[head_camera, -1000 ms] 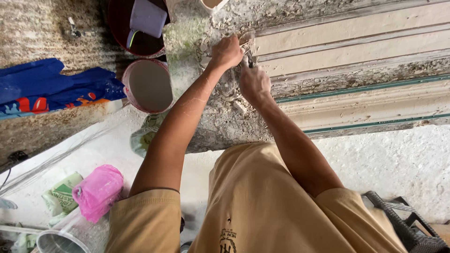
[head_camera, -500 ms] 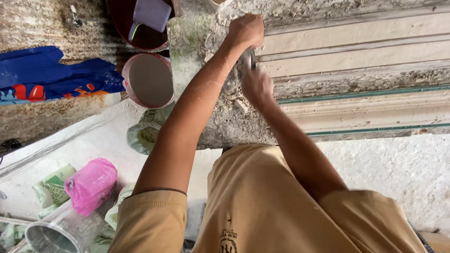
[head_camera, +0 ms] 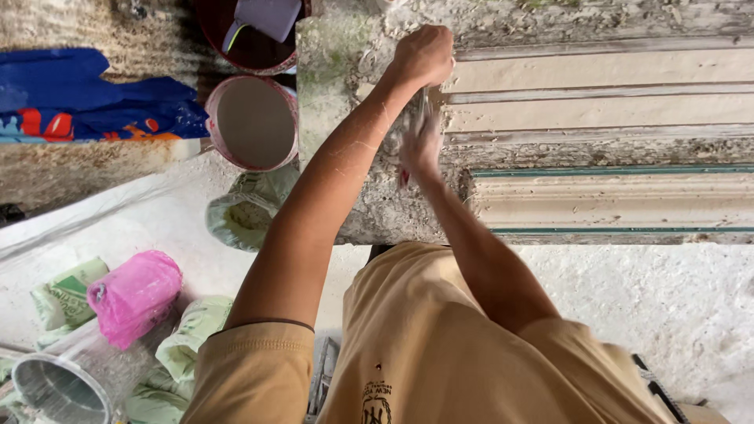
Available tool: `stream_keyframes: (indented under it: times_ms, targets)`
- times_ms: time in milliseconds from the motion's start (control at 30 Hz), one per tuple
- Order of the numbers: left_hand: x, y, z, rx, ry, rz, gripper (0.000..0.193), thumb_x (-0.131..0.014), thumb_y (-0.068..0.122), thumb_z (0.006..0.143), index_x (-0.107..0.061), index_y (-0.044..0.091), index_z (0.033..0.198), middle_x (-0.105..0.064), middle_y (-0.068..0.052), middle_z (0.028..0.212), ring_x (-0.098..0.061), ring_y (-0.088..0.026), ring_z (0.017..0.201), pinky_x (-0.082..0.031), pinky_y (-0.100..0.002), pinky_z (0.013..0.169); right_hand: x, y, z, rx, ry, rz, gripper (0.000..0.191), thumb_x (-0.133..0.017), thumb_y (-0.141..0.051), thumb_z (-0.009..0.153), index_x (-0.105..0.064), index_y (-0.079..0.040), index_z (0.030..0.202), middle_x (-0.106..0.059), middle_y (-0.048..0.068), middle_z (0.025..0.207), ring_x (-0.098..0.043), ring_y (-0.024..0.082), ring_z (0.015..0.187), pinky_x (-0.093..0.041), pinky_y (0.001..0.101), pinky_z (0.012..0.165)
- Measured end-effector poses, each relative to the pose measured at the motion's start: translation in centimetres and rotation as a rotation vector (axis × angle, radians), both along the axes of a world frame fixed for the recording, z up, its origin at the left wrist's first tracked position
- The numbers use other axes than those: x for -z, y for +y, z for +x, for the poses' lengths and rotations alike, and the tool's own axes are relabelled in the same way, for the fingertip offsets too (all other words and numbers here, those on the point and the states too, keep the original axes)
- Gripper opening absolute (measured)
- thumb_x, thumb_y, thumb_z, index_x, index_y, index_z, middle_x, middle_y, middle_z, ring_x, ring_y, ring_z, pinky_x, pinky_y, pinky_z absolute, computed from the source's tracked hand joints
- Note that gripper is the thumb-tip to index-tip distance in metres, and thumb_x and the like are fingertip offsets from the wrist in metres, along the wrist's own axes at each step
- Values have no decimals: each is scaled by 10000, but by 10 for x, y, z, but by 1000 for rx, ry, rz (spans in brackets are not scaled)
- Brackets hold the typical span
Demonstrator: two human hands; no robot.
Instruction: The person scrapes dried plaster residue out of the grooves of long plaster molding strips laid on a workbench, working along each strip by hand with a small scraper. They then scoop plaster paste from a bucket with a trowel and apply it onto the edge of a mold strip.
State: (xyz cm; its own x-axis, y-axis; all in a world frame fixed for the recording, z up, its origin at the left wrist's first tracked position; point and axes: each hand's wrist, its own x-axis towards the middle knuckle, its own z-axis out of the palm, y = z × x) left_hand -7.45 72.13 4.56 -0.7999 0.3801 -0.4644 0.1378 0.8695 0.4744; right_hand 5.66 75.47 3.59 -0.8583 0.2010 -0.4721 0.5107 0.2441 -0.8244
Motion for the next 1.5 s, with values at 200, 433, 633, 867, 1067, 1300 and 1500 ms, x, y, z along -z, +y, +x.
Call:
stream_keyframes:
  times_ms: [200,433,633,867,1067,1300,1500]
  targets:
    - [9,-20,9,-80,-61,76,166,-615,59,910,-684,-37,1026,-711,-140,869,-694,-200,702,-598,-340,622,-12,-4,0,-137,92,3,412,-377,-266,1119,-350,-18,1447,-624,166,828,-505,146,469,-418,324,309]
    - [22,-44,27,-208,-199,285,195,-565,136,1006,-690,15,1094,-726,-141,956,-680,-213,762,-583,-327,652,-7,76,144,-754,-284,567,579,-431,-123,1061,-245,-138,1609,-497,363,1405,-548,234,519,-417,313,343]
    - [35,-73,41,-150,351,117,464,-552,344,1037,-547,91,1425,-502,-193,1464,-454,-368,1339,-347,-505,1115,21,44,83,-809,-248,582,548,-357,-72,1076,-320,-111,1622,-647,229,1016,-460,142,501,-344,269,325]
    - [59,-128,67,-97,279,-45,561,-502,383,1029,-459,192,1555,-284,-142,1663,-211,-397,1514,-136,-614,1199,40,8,24,-602,12,493,535,-368,-79,1087,-293,-75,1616,-595,214,1169,-550,140,614,-399,239,361]
    - [97,-144,124,-33,350,236,598,-511,554,1097,-456,173,1555,-346,-106,1673,-320,-326,1590,-236,-506,1338,6,125,177,-845,153,519,754,-430,109,896,-326,-193,1579,-278,265,1657,-724,228,819,-390,262,282]
    - [109,-115,174,-109,335,199,662,-368,604,1070,-347,228,1614,-324,-110,1679,-277,-336,1573,-186,-496,1297,58,73,114,-969,-111,706,455,-379,-72,1125,-475,-213,1547,-656,237,1158,-567,177,586,-391,237,329]
    - [112,-119,177,-181,455,113,744,-238,665,1047,-298,222,1642,-180,-135,1722,-155,-327,1606,-64,-503,1310,42,85,161,-961,-43,549,553,-392,-51,1097,-364,-174,1635,-624,207,1068,-457,139,557,-390,251,365]
